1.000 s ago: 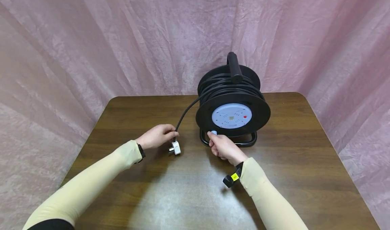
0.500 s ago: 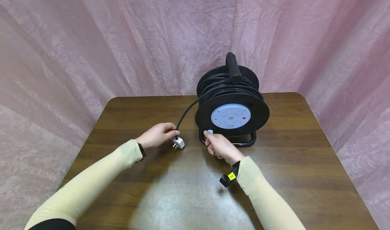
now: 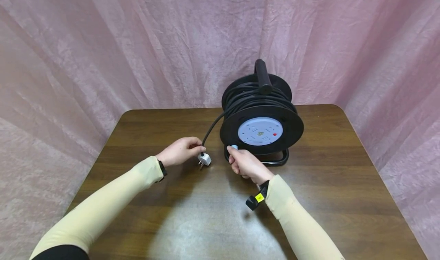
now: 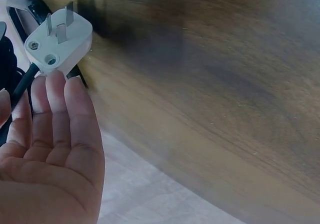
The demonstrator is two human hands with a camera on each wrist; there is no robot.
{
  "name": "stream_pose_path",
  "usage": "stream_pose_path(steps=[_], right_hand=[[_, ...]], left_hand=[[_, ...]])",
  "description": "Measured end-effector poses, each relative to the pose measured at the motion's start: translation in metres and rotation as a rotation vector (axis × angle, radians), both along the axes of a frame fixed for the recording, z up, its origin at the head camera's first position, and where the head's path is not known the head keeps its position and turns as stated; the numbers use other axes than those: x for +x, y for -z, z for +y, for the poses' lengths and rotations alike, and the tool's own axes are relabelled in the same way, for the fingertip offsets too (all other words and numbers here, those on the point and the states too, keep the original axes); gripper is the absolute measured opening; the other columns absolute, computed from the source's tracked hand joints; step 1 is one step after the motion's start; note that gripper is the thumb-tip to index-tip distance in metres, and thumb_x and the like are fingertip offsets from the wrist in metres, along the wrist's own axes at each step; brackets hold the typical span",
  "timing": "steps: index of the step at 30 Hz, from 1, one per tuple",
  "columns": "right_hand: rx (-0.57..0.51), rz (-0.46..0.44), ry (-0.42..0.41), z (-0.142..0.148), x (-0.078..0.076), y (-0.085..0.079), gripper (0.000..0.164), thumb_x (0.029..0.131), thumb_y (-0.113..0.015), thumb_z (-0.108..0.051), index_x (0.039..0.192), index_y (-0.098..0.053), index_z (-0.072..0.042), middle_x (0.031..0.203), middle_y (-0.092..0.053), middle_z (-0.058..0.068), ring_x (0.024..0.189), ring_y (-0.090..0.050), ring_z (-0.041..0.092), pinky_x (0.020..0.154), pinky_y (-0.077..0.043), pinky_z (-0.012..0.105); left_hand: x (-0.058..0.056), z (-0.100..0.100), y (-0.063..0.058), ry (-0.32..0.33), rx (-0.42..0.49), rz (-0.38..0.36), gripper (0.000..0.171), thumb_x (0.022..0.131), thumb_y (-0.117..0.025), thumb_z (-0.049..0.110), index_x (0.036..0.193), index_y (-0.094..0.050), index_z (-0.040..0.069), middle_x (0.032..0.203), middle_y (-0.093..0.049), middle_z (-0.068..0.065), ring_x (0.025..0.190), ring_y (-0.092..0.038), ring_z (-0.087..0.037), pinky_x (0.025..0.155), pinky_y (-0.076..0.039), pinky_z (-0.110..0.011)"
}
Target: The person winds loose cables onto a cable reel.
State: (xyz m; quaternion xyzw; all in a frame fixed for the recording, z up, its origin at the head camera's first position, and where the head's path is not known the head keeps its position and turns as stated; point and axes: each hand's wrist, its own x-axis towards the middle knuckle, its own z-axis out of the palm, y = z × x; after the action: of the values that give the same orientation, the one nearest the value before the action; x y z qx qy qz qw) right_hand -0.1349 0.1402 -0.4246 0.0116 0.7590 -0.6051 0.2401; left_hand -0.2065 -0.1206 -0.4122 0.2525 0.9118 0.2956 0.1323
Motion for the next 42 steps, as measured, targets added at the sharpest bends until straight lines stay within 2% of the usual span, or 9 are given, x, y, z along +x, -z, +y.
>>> stream_pose_path(steps=[6, 11, 17, 22, 27, 34, 42], right_hand=[[0.000, 0.006, -0.014, -0.002, 0.000, -0.004, 0.066, 0.103, -0.040, -0.056, 0.096, -0.051, 0.008, 0.054, -0.043, 0.001, 0.039, -0.024, 0.010, 0.038, -0.020, 0.024], [-0.012, 0.010, -0.022, -0.003, -0.001, -0.005, 0.063, 0.104, -0.040, -0.055, 0.093, -0.052, 0.005, 0.054, -0.043, 0.001, 0.040, -0.025, 0.010, 0.038, -0.021, 0.024], [-0.023, 0.014, -0.044, -0.005, -0.003, -0.008, 0.068, 0.103, -0.040, -0.057, 0.097, -0.052, 0.009, 0.054, -0.044, 0.001, 0.039, -0.025, 0.011, 0.037, -0.021, 0.024], [-0.037, 0.016, -0.043, -0.006, -0.004, -0.011, 0.064, 0.103, -0.041, -0.058, 0.093, -0.052, 0.005, 0.054, -0.044, 0.002, 0.039, -0.024, 0.011, 0.037, -0.020, 0.024], [-0.060, 0.012, -0.042, -0.009, -0.004, -0.014, 0.063, 0.104, -0.040, -0.056, 0.094, -0.051, 0.006, 0.053, -0.043, 0.001, 0.038, -0.022, 0.009, 0.037, -0.018, 0.023], [-0.076, 0.016, -0.051, -0.010, -0.005, -0.018, 0.058, 0.103, -0.040, -0.056, 0.087, -0.051, -0.002, 0.054, -0.043, 0.001, 0.038, -0.022, 0.009, 0.037, -0.018, 0.023], [-0.093, 0.015, -0.058, -0.011, -0.007, -0.026, 0.059, 0.102, -0.041, -0.058, 0.085, -0.052, -0.003, 0.054, -0.043, 0.002, 0.038, -0.022, 0.010, 0.037, -0.017, 0.023]], left_hand=[[-0.001, 0.003, -0.001, 0.006, 0.020, 0.010, 0.021, 0.099, -0.061, 0.040, 0.094, -0.066, 0.020, 0.085, -0.061, 0.006, 0.080, -0.054, -0.014, 0.072, -0.045, -0.032], [0.000, 0.006, -0.002, -0.003, 0.028, 0.020, 0.021, 0.099, -0.061, 0.039, 0.096, -0.067, 0.020, 0.087, -0.062, 0.006, 0.080, -0.055, -0.014, 0.073, -0.046, -0.032], [0.002, 0.011, -0.002, 0.008, 0.058, 0.034, 0.015, 0.099, -0.063, 0.032, 0.100, -0.066, 0.018, 0.091, -0.063, 0.006, 0.083, -0.056, -0.013, 0.076, -0.047, -0.032], [0.001, 0.015, 0.000, 0.007, 0.069, 0.028, 0.010, 0.098, -0.064, 0.030, 0.100, -0.065, 0.020, 0.091, -0.064, 0.006, 0.085, -0.058, -0.011, 0.077, -0.047, -0.031], [0.000, 0.018, 0.001, 0.008, 0.075, 0.022, 0.011, 0.098, -0.063, 0.031, 0.101, -0.064, 0.021, 0.094, -0.065, 0.007, 0.087, -0.060, -0.010, 0.079, -0.048, -0.031], [-0.001, 0.021, 0.001, 0.001, 0.086, 0.034, 0.012, 0.097, -0.065, 0.031, 0.101, -0.063, 0.020, 0.097, -0.065, 0.007, 0.093, -0.060, -0.009, 0.084, -0.048, -0.032], [0.000, 0.025, 0.005, 0.014, 0.125, 0.039, 0.009, 0.097, -0.066, 0.029, 0.101, -0.063, 0.022, 0.101, -0.065, 0.009, 0.099, -0.060, -0.007, 0.086, -0.049, -0.031]])
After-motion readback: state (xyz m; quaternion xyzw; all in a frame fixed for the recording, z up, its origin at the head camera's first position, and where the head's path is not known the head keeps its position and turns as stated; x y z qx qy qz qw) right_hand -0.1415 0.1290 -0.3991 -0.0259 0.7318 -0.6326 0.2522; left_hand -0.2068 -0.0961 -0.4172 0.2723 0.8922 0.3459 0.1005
